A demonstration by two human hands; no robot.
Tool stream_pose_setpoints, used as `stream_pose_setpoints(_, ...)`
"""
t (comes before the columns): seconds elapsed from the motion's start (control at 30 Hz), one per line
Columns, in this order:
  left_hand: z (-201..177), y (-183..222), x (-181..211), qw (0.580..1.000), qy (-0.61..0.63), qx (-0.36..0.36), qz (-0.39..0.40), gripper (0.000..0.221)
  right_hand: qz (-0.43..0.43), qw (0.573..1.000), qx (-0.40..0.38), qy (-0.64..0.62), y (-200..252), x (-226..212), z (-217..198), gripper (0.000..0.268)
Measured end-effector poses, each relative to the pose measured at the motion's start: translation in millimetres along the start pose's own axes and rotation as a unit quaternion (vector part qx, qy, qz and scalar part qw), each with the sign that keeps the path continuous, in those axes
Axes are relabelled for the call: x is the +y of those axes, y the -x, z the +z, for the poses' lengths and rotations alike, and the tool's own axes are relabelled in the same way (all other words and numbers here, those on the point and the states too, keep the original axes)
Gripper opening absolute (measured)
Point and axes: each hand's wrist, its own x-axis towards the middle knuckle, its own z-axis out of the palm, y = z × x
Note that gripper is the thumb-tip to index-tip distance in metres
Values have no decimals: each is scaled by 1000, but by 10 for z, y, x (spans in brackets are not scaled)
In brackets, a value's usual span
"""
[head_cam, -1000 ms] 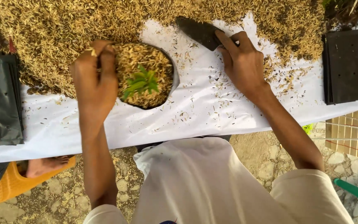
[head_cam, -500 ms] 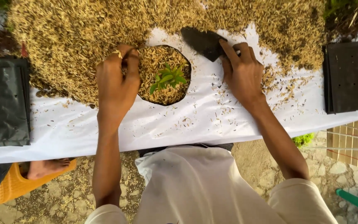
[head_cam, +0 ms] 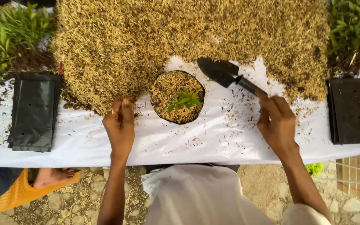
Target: A person uses a hand trowel to fill a plastic planting bag with a soil and husk mixture around a small seedling.
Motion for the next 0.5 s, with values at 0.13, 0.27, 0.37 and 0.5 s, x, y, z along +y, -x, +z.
stream_pose_setpoints(0.13, -17, 42, 272, 998, -43, -17, -31, 16, -12, 996, -82, -46, -123, -267, -316, 58)
stream_pose_setpoints(0.27, -110, 228, 363, 984, -92, -154, -16, 64, -56, 953, -265, -135, -47, -441, -385, 89)
stream_pose_setpoints(0.37, -137, 347, 462, 942, -188, -278, 22, 104, -175, 932, -311, -63, 107, -489, -302, 128)
stream_pose_setpoints(0.5, -90, 544, 81, 810, -443, -332, 192, 141, -262, 925, -256, 95, 245, -459, -141, 129)
